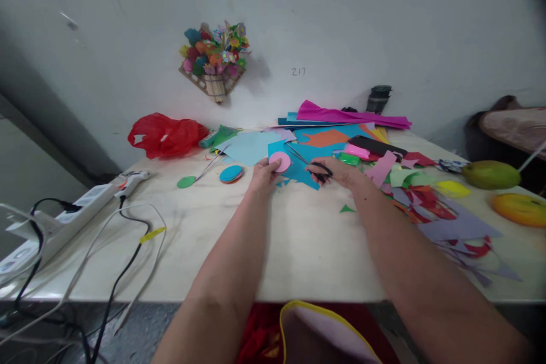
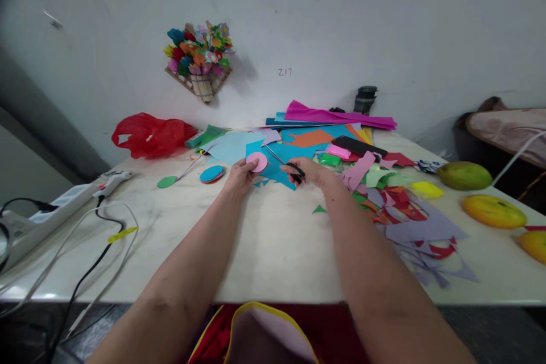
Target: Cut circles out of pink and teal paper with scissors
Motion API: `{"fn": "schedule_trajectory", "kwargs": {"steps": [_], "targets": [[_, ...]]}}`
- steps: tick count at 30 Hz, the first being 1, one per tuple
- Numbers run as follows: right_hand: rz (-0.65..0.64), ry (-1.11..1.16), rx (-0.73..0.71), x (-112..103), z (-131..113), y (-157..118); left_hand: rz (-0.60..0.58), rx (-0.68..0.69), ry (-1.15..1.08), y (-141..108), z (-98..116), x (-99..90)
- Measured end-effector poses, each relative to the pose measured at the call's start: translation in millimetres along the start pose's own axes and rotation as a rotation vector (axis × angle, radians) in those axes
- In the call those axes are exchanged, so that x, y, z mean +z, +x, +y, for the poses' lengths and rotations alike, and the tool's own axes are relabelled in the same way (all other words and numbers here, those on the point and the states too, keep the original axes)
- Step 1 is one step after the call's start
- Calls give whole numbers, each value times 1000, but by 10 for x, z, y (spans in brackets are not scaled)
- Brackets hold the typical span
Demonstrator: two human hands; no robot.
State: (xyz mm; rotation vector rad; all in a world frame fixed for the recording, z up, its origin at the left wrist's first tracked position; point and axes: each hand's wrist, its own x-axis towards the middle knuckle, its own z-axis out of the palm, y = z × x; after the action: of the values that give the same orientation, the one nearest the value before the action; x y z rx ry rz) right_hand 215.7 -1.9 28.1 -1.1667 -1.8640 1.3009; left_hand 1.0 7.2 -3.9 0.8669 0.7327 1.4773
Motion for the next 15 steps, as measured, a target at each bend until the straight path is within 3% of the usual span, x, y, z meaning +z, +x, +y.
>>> {"fn": "schedule_trajectory", "kwargs": {"steps": [6,15], "targets": [[-7,-3,23,143,-122,-10,-13,-20,-8,-9,-12,17],[10,-14,-7,214,-96,40,-6,-40,-30,-18,-8,33]]}}
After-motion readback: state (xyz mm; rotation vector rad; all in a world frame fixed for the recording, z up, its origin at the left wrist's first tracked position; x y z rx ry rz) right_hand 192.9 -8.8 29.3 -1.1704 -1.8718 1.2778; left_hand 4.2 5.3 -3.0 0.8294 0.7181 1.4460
